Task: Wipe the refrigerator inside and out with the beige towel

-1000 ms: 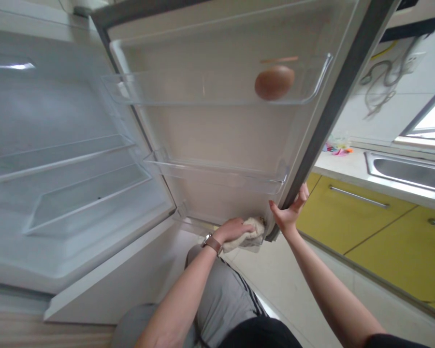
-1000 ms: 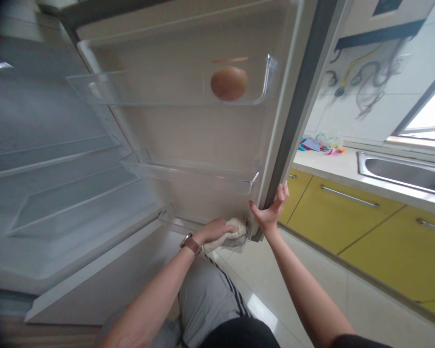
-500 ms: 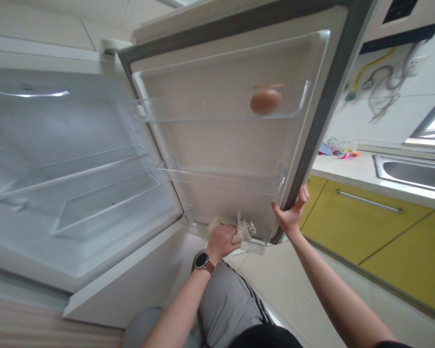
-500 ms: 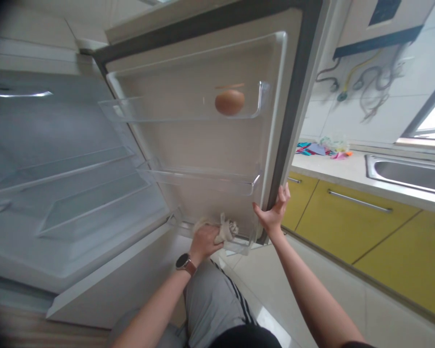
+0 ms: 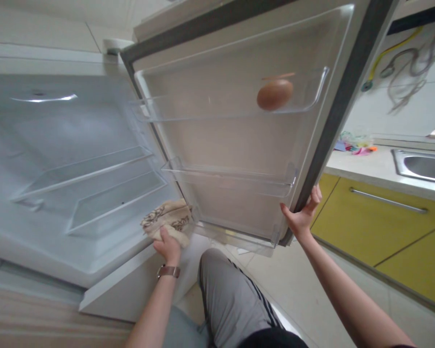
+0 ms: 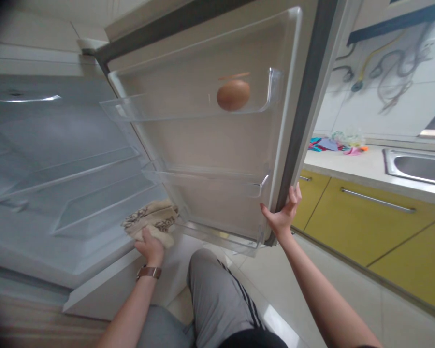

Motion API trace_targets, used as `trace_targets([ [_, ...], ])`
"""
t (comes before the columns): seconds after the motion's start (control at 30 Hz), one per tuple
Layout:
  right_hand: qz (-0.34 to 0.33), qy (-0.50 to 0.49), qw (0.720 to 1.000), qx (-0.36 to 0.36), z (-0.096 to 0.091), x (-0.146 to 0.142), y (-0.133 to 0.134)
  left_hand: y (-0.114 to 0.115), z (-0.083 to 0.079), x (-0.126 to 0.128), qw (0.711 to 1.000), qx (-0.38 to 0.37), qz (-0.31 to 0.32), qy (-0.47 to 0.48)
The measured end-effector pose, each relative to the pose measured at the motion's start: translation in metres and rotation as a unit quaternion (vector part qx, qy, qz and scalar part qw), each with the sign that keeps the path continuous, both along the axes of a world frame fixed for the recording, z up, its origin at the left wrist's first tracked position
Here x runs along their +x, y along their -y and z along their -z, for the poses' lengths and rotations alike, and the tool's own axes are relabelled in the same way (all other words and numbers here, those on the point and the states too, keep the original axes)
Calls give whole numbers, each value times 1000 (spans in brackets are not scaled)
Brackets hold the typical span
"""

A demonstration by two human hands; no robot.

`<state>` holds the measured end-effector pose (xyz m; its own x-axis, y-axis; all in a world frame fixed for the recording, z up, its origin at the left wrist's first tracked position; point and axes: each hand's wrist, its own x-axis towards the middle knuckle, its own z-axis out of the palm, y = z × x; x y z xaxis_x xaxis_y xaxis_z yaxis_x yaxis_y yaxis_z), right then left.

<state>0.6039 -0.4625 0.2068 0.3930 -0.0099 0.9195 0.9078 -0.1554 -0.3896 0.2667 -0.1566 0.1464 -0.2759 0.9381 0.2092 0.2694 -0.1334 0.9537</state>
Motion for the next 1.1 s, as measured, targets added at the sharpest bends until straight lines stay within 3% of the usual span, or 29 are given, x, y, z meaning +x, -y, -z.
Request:
trace_targets([
  [0.07, -5, 3, 1000, 3, 0, 0, 0, -7, -2, 2, 999, -34, -6, 14],
  [0.17, -10, -7, 1000, 4, 0, 0, 1, -7, 2, 14, 995, -83, 43, 24],
  [0.27, -9, -27, 1000, 2, 0, 1, 1, 6, 13, 27, 990, -104, 87, 28],
  [0.37, -11, -25, 1000, 0, 0, 1, 1, 28, 25, 32, 992, -108, 70, 18],
  [0.43, -13, -15, 1000, 2, 0, 1, 0, 51, 31, 33, 992, -112, 62, 7],
  [0.5, -12, -3, 1000, 7, 0, 0, 0, 83, 36, 37, 989, -111, 92, -8],
  [0.6, -13, 5, 1000, 13, -1, -1, -1, 148, 43, 52, 970, -104, 207, -71],
  [0.73, -23, 7, 1000, 8, -2, 0, -1, 229, 55, 73, 932, -127, 331, -76],
  [0.8, -29, 10, 1000, 7, -1, 2, -2, 251, 61, 75, 905, -115, 403, -70],
  [0.87, -30, 7, 1000, 5, -1, 5, -2, 258, 66, 74, 885, -110, 450, -53],
  [0.93, -28, 5, 1000, 3, -1, 7, -3, 254, 68, 70, 887, -135, 441, -27],
  [1.03, -25, -9, 1000, 1, -1, 8, -5, 238, 72, 67, 921, -213, 325, 39],
  [1.1, -24, -31, 999, 1, -1, 6, -5, 230, 76, 68, 917, -269, 273, 111],
])
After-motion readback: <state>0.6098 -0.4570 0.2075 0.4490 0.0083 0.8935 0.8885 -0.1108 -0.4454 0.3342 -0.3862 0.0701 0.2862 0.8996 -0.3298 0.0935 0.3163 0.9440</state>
